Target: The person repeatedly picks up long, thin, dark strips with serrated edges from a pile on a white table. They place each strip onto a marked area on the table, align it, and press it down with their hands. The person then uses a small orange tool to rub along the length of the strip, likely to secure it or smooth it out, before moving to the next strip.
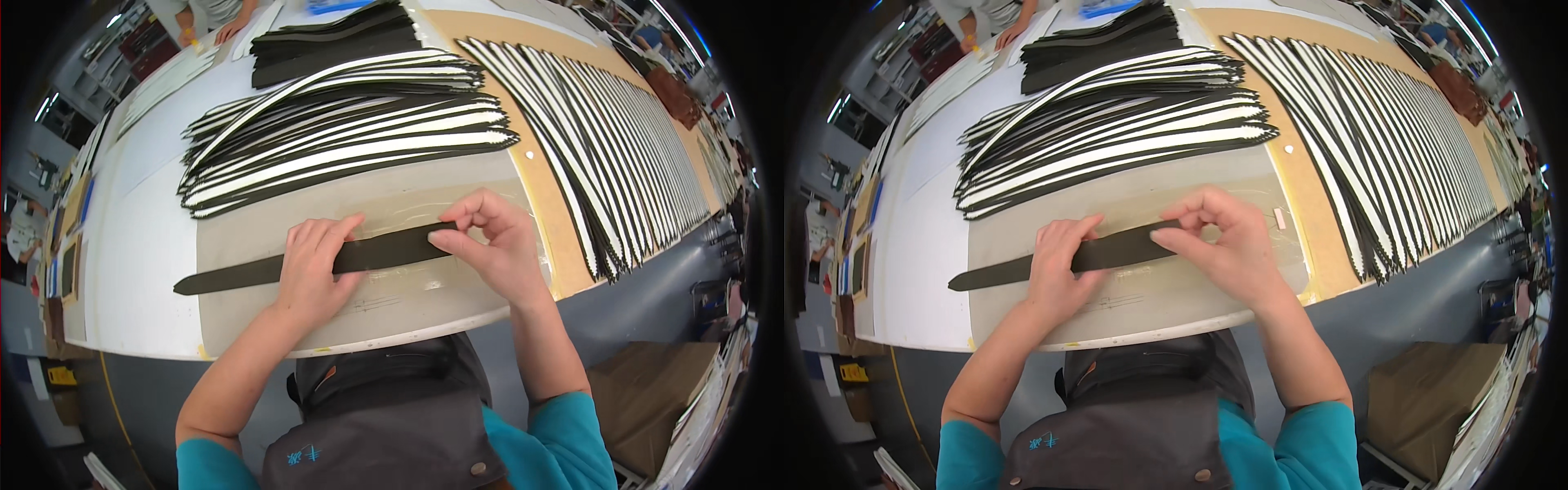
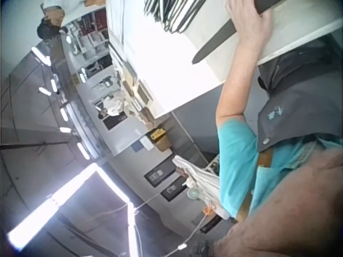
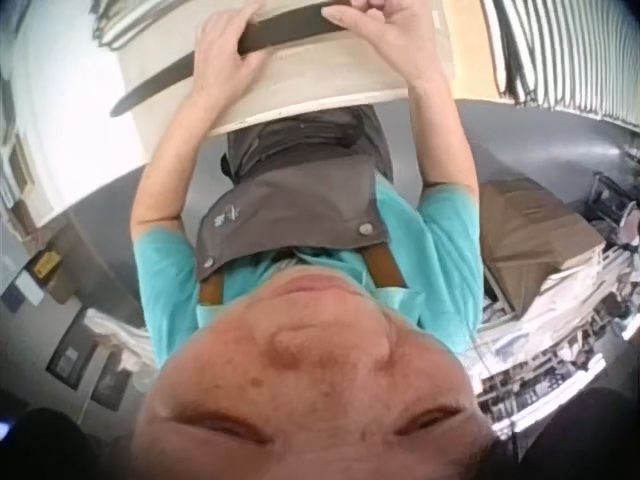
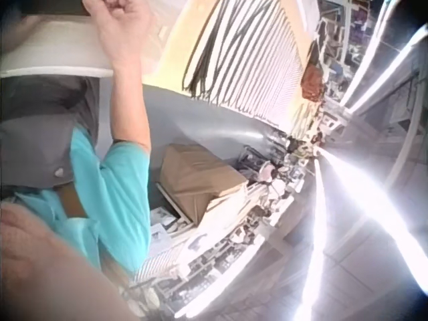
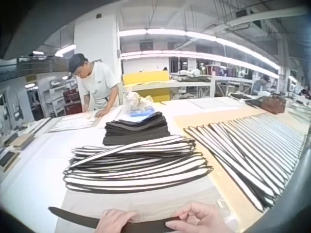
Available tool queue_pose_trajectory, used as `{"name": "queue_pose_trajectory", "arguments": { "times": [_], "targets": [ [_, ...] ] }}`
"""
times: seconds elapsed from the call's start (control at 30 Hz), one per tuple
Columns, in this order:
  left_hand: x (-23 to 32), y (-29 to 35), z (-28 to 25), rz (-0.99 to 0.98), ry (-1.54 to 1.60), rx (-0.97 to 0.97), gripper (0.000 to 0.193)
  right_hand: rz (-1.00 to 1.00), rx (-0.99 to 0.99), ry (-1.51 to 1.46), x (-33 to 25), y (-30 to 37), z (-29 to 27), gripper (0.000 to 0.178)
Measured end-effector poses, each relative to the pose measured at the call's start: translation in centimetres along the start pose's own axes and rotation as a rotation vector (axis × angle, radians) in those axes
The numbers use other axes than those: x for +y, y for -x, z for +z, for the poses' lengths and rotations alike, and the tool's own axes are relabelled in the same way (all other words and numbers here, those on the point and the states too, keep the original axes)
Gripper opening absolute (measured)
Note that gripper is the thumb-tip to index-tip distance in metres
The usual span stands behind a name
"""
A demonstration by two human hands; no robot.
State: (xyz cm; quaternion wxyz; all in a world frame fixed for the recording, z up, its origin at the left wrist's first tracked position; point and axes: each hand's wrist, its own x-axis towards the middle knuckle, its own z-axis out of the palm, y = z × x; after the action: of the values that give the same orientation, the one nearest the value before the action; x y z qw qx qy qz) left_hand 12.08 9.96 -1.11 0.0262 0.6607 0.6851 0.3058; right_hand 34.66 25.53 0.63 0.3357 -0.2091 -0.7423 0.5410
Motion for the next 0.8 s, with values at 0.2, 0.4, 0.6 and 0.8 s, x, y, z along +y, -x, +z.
{"name": "queue_pose_trajectory", "arguments": {
  "times": [0.2, 0.4, 0.6, 0.8],
  "targets": [
    [3.2, -8.2, -5.3, -0.235, 0.686, 0.315, 0.016, -0.060, -0.112, -0.749, -2.0, -3.0, 1.5, 0.068],
    [6.7, -11.0, -16.0, 0.356, 1.753, 0.421, 0.020, -0.217, -0.146, 0.028, -1.9, -4.6, 7.3, 0.085],
    [-0.9, -0.9, -17.7, 0.030, 1.582, 0.960, 0.019, -0.375, -0.127, 0.075, -4.6, -5.8, 2.4, 0.047],
    [-3.5, 9.0, -7.4, -0.761, 1.192, 0.085, 0.029, -0.184, -0.241, 0.561, 0.3, -2.0, -2.9, 0.052]
  ]
}}
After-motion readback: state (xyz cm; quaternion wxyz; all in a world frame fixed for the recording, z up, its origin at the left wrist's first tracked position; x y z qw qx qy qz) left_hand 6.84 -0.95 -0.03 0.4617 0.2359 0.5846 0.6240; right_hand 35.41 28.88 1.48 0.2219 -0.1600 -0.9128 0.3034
